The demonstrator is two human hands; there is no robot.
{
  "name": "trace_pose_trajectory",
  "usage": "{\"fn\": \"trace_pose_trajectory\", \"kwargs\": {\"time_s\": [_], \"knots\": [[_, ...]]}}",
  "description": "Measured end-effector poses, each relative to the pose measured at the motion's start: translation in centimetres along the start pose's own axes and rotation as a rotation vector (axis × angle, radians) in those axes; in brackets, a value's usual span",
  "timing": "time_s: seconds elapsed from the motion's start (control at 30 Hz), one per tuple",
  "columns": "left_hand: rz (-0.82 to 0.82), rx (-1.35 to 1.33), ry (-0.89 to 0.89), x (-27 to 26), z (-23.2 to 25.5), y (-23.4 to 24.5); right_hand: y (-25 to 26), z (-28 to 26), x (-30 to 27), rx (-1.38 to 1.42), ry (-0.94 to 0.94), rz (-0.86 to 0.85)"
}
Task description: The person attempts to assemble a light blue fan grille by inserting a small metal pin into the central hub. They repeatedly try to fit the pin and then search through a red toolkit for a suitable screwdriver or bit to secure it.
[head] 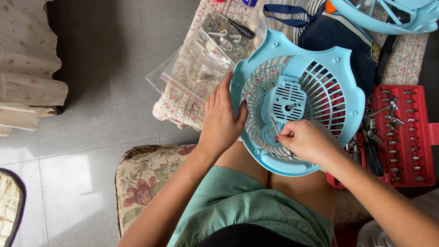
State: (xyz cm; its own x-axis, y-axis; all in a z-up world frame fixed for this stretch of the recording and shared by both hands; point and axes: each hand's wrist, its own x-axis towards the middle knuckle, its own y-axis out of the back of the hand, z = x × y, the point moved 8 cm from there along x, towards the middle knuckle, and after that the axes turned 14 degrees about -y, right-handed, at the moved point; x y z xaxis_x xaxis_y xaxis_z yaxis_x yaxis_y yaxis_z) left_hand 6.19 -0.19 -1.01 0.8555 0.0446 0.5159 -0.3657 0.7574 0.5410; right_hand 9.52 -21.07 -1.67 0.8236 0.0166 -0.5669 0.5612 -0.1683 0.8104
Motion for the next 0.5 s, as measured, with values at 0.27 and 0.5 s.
{"fn": "trace_pose_trajectory", "kwargs": {"time_s": [0.27, 0.5], "knots": [[-0.052, -0.095, 0.149, -1.0, -1.1, -1.3, -1.4, -0.5, 0.1, -0.04, 0.066, 0.113], [-0.043, -0.08, 0.101, -1.1, -1.2, -1.3, -1.1, -0.8, -0.4, -0.061, 0.171, 0.057]]}}
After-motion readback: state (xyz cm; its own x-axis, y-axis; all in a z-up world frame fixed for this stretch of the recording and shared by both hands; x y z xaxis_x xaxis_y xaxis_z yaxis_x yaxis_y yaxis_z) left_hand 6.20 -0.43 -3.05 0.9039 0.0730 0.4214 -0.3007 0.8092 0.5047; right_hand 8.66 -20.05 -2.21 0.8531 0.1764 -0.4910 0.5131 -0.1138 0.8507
